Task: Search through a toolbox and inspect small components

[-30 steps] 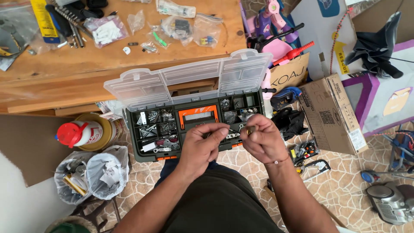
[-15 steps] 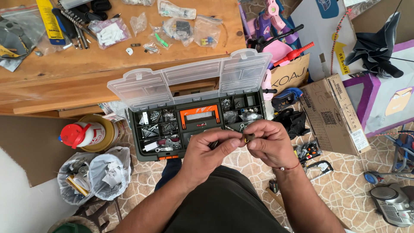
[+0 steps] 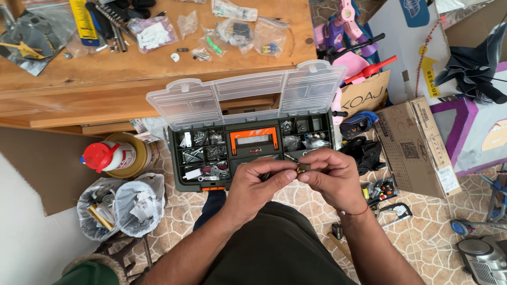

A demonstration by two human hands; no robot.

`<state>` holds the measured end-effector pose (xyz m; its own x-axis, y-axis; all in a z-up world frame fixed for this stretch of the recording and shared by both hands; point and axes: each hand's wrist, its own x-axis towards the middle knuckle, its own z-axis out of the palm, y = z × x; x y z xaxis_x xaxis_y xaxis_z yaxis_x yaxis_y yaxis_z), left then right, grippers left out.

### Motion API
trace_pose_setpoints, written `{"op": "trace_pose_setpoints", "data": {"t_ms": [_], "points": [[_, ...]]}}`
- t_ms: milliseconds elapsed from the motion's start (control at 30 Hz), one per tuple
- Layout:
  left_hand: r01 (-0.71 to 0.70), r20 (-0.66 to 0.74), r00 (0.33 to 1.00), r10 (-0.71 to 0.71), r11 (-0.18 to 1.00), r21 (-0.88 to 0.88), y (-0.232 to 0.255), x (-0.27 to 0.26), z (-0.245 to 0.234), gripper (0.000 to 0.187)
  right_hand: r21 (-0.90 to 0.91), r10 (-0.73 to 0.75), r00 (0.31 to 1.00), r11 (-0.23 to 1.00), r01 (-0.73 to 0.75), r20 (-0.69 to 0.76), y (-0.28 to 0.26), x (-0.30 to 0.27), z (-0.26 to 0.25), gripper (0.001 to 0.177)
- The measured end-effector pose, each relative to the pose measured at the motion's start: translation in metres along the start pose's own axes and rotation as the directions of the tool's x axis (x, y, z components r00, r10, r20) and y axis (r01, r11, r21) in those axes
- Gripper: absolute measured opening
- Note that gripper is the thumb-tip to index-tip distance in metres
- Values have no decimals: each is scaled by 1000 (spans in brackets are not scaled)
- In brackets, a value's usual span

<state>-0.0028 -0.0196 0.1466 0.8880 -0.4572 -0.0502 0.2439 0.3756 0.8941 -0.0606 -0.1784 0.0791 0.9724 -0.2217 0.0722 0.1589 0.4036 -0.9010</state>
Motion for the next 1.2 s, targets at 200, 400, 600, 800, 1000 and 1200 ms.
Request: {"op": "trace_pose_setpoints", "data": {"t_ms": [200,400,600,800,1000,1200], "points": [[287,-141,939,-314,940,-184,-32,-11,-27,18,-290,84,996,953,-81,-2,-1,13,26,27],[441,-299,775,-557,815,-376,-66,-20,-88,22,-486,76,989,874,-4,128,58,23,59,24],[499,-263,767,-586,801,-330,-72,-43,-143,24,-655,27,917,708,264,398,102,22,70,18],[524,-268,751,-604,791,-315,-103,-63,-171,23,-725,190,869,645,240,457,123,14,76,20],[525,-433,683,-588,808,-268,-112,-47,-177,25,-682,256,961,721,-120,102,158,6,65,19],[522,-669,603,-435,849,-82,-99,-5,-185,22,-597,280,947,737,-318,-159,149,15,57,15]]}}
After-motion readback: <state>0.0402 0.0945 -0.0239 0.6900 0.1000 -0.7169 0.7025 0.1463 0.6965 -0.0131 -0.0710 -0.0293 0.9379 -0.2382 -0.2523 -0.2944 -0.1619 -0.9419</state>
